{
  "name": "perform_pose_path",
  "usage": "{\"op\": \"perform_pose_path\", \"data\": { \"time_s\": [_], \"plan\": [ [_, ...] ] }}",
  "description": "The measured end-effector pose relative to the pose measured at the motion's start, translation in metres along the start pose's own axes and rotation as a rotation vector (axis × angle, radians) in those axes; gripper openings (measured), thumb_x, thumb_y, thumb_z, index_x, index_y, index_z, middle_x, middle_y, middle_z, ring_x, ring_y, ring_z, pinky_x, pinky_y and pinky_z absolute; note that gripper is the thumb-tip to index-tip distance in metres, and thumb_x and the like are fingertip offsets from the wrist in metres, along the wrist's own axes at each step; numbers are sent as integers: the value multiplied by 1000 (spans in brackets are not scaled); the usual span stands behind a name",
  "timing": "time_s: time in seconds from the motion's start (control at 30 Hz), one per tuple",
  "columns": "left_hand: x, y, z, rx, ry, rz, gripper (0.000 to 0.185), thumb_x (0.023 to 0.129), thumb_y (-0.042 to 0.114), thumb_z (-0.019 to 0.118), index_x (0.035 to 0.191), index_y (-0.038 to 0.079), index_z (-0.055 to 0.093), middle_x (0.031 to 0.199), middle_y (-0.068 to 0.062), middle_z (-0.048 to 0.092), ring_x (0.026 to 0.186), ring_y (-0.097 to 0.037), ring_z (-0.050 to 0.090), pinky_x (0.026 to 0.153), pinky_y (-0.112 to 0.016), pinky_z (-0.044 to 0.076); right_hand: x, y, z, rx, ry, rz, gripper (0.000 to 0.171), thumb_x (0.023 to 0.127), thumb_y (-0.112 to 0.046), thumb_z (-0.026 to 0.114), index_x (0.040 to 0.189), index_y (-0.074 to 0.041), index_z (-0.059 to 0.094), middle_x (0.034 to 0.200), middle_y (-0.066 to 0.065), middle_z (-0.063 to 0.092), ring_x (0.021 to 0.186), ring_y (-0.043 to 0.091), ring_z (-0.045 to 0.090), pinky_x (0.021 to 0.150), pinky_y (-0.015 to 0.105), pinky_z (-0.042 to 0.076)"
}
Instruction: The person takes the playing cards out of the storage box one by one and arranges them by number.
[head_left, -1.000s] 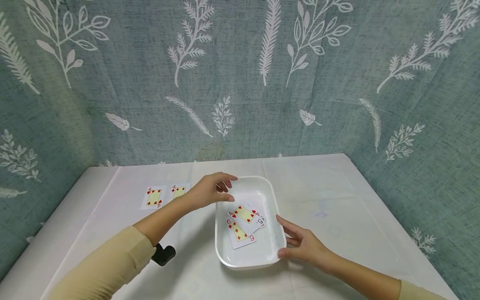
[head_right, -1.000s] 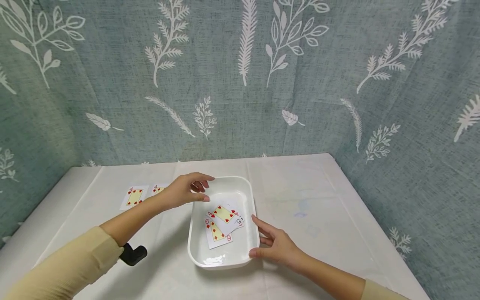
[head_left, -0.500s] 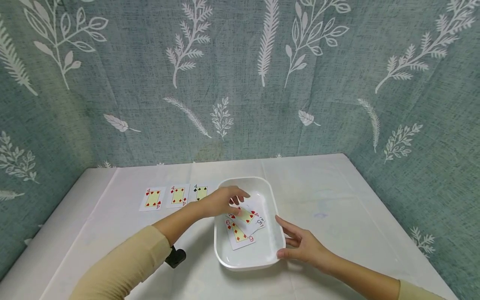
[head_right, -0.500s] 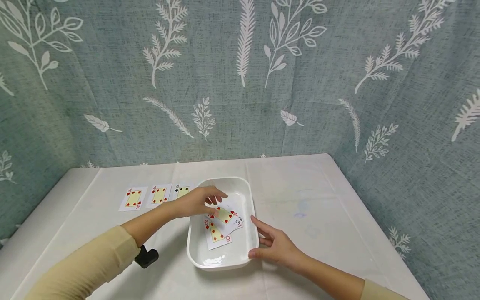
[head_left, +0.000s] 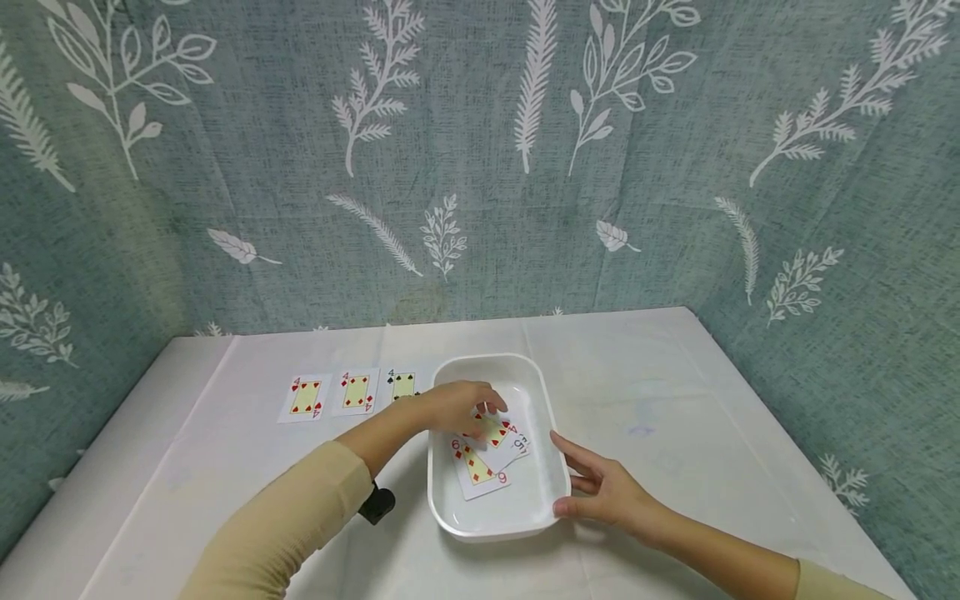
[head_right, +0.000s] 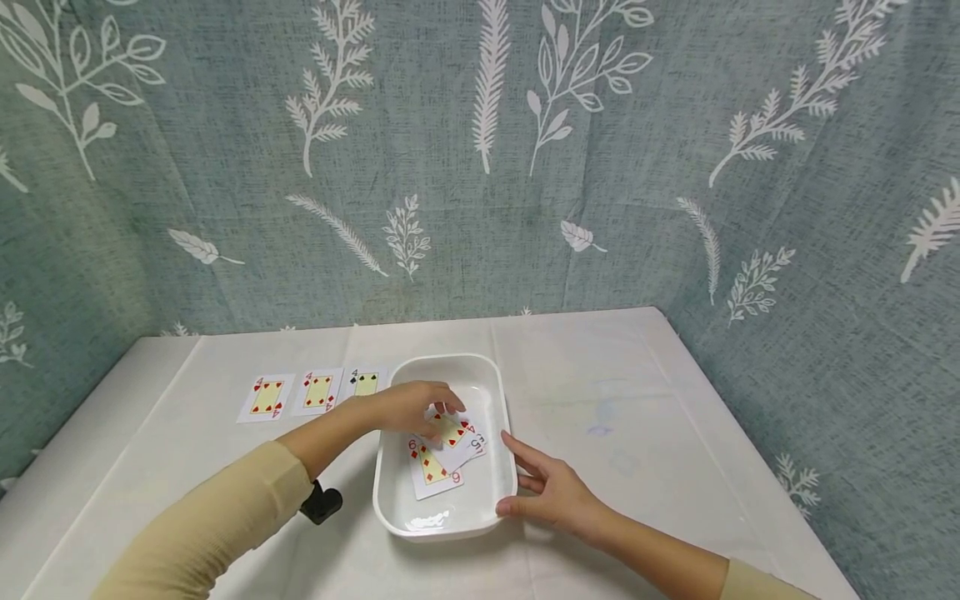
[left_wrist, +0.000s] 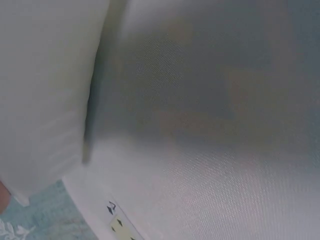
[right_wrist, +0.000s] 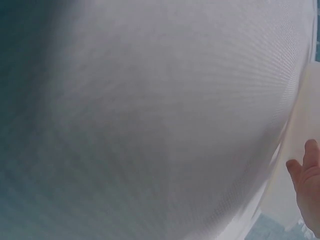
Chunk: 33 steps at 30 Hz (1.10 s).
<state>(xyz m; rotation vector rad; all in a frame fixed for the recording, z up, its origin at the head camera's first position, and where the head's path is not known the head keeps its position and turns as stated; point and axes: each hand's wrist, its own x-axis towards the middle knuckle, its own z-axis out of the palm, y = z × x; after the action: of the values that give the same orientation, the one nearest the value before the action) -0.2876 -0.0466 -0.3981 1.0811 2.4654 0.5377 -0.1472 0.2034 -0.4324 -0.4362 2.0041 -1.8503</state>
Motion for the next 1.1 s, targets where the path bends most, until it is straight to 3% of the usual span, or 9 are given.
{"op": "perform_pose_path", "data": {
  "time_s": [0.1, 0.5, 0.8, 1.1],
  "plan": [
    [3, 0, 1, 44, -24, -24, 42, 78, 12, 77, 118, 17, 64, 108, 3, 61, 98, -13, 57, 85, -29, 47, 0, 0, 0, -5, -1, -1, 92, 78, -12, 78, 149, -1, 20, 145, 34, 26, 124, 46, 44, 86, 30, 52],
    [10, -2, 4, 181, -36, -13, 42, 74, 18, 81, 113, 23, 66, 106, 7, 58, 96, -9, 53, 87, -26, 46, 1, -1, -1, -4, -8, 0, 92, 78, -13, 78, 149, -1, 20, 145, 35, 26, 125, 46, 43, 86, 30, 52],
    [12, -2, 3, 229, -53, 17, 48, 70, 22, 85, 113, 23, 65, 104, 7, 56, 95, -10, 50, 88, -28, 45, 3, 2, -2, -3, -16, -16, 92, 79, -13, 77, 149, 0, 18, 146, 35, 24, 124, 48, 44, 86, 29, 52],
    [12, 1, 5, 184, -29, -64, 49, 68, 18, 86, 108, 24, 58, 105, 9, 53, 96, -9, 50, 88, -27, 44, 3, 3, -2, 7, -15, -21, 93, 78, -12, 77, 149, 0, 18, 146, 35, 24, 124, 48, 43, 85, 29, 52]
  ]
}}
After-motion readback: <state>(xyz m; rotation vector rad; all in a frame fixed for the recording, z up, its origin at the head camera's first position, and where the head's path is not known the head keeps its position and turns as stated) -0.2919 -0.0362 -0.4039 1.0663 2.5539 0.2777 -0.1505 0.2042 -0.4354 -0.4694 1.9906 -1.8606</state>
